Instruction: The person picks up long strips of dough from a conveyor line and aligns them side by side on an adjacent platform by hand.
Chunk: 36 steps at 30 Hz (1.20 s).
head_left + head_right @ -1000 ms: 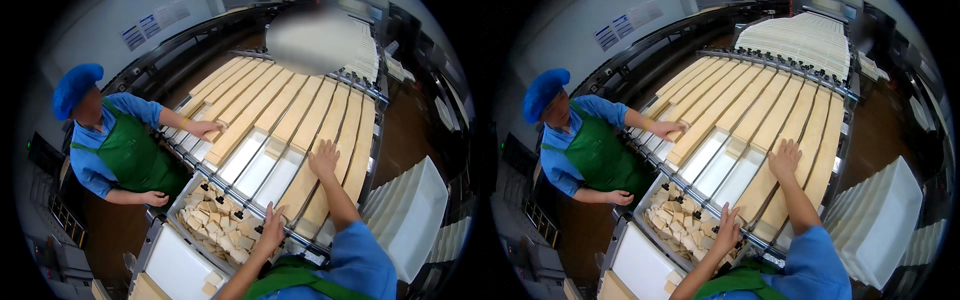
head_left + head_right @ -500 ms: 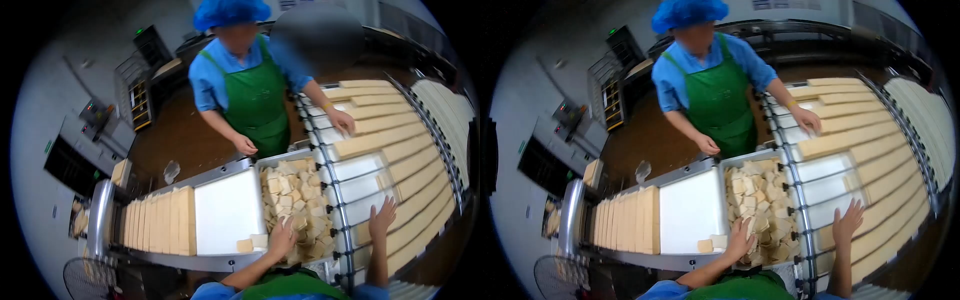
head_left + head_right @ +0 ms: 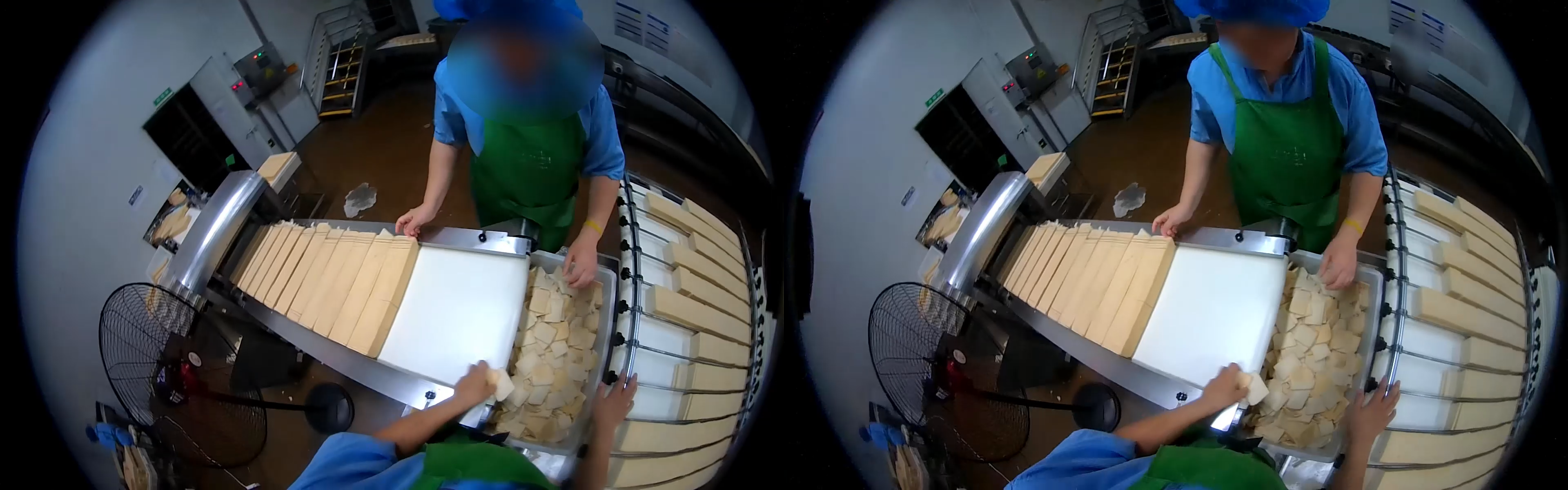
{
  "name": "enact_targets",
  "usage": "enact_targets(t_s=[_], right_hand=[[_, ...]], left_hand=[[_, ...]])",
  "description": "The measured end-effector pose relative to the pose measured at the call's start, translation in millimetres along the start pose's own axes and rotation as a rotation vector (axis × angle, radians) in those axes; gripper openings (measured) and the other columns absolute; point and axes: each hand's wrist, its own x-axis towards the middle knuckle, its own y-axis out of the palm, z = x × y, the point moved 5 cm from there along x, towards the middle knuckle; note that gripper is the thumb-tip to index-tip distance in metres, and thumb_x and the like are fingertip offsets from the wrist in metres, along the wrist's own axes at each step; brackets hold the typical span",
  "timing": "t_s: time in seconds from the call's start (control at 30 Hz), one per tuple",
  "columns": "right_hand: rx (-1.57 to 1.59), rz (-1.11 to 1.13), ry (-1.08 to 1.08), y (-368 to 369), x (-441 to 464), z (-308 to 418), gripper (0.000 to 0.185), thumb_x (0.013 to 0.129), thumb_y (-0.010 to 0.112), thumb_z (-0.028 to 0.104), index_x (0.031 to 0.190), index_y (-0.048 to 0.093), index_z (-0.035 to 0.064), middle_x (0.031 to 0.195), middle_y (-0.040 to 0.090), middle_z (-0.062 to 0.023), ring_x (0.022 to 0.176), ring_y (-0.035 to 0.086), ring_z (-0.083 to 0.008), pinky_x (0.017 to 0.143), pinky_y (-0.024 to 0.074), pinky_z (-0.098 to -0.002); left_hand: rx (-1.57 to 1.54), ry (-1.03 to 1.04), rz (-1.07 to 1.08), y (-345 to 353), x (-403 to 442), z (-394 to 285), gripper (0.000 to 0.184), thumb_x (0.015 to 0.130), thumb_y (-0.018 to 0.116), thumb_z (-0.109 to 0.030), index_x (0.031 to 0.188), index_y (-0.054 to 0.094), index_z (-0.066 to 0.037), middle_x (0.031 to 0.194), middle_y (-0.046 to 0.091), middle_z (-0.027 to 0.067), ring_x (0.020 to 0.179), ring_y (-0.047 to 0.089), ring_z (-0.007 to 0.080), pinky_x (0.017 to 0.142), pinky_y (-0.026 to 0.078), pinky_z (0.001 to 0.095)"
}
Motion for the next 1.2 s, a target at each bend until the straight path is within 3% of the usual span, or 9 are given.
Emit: enact_targets(t_s=[0.07, 0.17, 0.33, 0.53, 0.73, 0.8, 0.87, 0.97, 1.2], right_hand=[[-0.005, -0.020, -0.025, 6, 2, -6, 0.066, 0.084, 0.059, 0.035, 0.142, 0.036, 0.0133, 0.151, 0.024, -0.0155, 0.138, 0.026, -0.0355, 0.104, 0.0295, -0.0551], [-0.027, -0.062, -0.054, 9, 4, -6, 0.064, 0.085, 0.058, 0.035, 0.141, 0.038, 0.0139, 0.150, 0.026, -0.0149, 0.136, 0.028, -0.0341, 0.101, 0.0322, -0.0536], [-0.092, -0.060, -0.057, 6, 2, -5, 0.063, 0.085, 0.058, 0.034, 0.142, 0.037, 0.0154, 0.150, 0.027, -0.0146, 0.135, 0.031, -0.0331, 0.101, 0.0337, -0.0516], [-0.086, -0.035, -0.049, 6, 4, -2, 0.069, 0.082, 0.063, 0.033, 0.143, 0.035, 0.0167, 0.150, 0.029, -0.0152, 0.134, 0.034, -0.0336, 0.100, 0.0372, -0.0494], [-0.041, -0.065, -0.001, 17, 1, 7, 0.067, 0.077, 0.070, 0.022, 0.137, 0.042, 0.0120, 0.145, 0.033, -0.0210, 0.127, 0.043, -0.0362, 0.098, 0.0396, -0.0467], [0.015, -0.332, -0.054, 14, -5, 19, 0.053, 0.078, 0.068, 0.016, 0.126, 0.050, 0.0030, 0.133, 0.048, -0.0205, 0.116, 0.051, -0.0379, 0.095, 0.0420, -0.0453], [0.210, -0.329, -0.174, -2, -26, 67, 0.044, 0.078, 0.067, 0.012, 0.119, 0.054, 0.0016, 0.123, 0.054, -0.0188, 0.110, 0.053, -0.0368, 0.093, 0.0424, -0.0443], [0.455, -0.232, -0.383, -11, -57, 129, 0.030, 0.078, 0.065, 0.006, 0.107, 0.060, 0.0007, 0.105, 0.061, -0.0158, 0.099, 0.056, -0.0337, 0.088, 0.0430, -0.0417], [0.844, -0.066, -0.699, -47, -106, 301, 0.017, 0.080, 0.061, 0.004, 0.097, 0.063, 0.0034, 0.089, 0.063, -0.0101, 0.094, 0.055, -0.0291, 0.088, 0.0394, -0.0402]], left_hand=[[-0.082, 0.119, -0.058, 16, 4, -16, 0.046, 0.079, 0.065, -0.023, 0.115, 0.043, -0.006, 0.110, 0.053, 0.0241, 0.100, 0.055, 0.0441, 0.085, 0.047, 0.0489], [-0.420, 0.412, -0.067, 30, 3, -58, 0.060, 0.079, 0.069, -0.021, 0.127, 0.040, 0.000, 0.117, 0.050, 0.0255, 0.107, 0.051, 0.0403, 0.093, 0.042, 0.0407], [-0.434, 0.566, -0.015, 11, -26, -83, 0.057, 0.085, 0.064, -0.018, 0.133, 0.038, -0.001, 0.121, 0.048, 0.0226, 0.106, 0.052, 0.0343, 0.094, 0.042, 0.0379], [-0.460, 0.500, 0.004, -46, -47, -29, 0.032, 0.089, 0.059, -0.011, 0.119, 0.055, -0.003, 0.110, 0.056, 0.0146, 0.092, 0.060, 0.0252, 0.082, 0.049, 0.0330], [-0.478, 0.362, -0.717, -150, -75, 72, 0.019, 0.088, 0.056, -0.004, 0.107, 0.060, -0.001, 0.105, 0.059, 0.0121, 0.088, 0.059, 0.0210, 0.076, 0.048, 0.0294], [-0.423, 0.295, -0.996, -187, -84, 117, 0.026, 0.086, 0.059, -0.005, 0.111, 0.056, 0.002, 0.108, 0.057, 0.0146, 0.092, 0.057, 0.0224, 0.078, 0.047, 0.0292], [-0.441, -0.055, -1.109, -211, -96, 159, 0.041, 0.083, 0.064, -0.011, 0.119, 0.049, 0.003, 0.114, 0.052, 0.0199, 0.102, 0.052, 0.0286, 0.084, 0.045, 0.0359], [-0.034, -0.243, -1.125, -223, -87, 223, 0.057, 0.081, 0.067, -0.020, 0.126, 0.041, 0.005, 0.120, 0.045, 0.0262, 0.110, 0.047, 0.0373, 0.094, 0.039, 0.0438], [-0.192, -0.269, -0.842, -228, -55, 244, 0.085, 0.068, 0.078, -0.020, 0.132, 0.031, 0.011, 0.126, 0.034, 0.0288, 0.114, 0.041, 0.0452, 0.102, 0.036, 0.0442]])
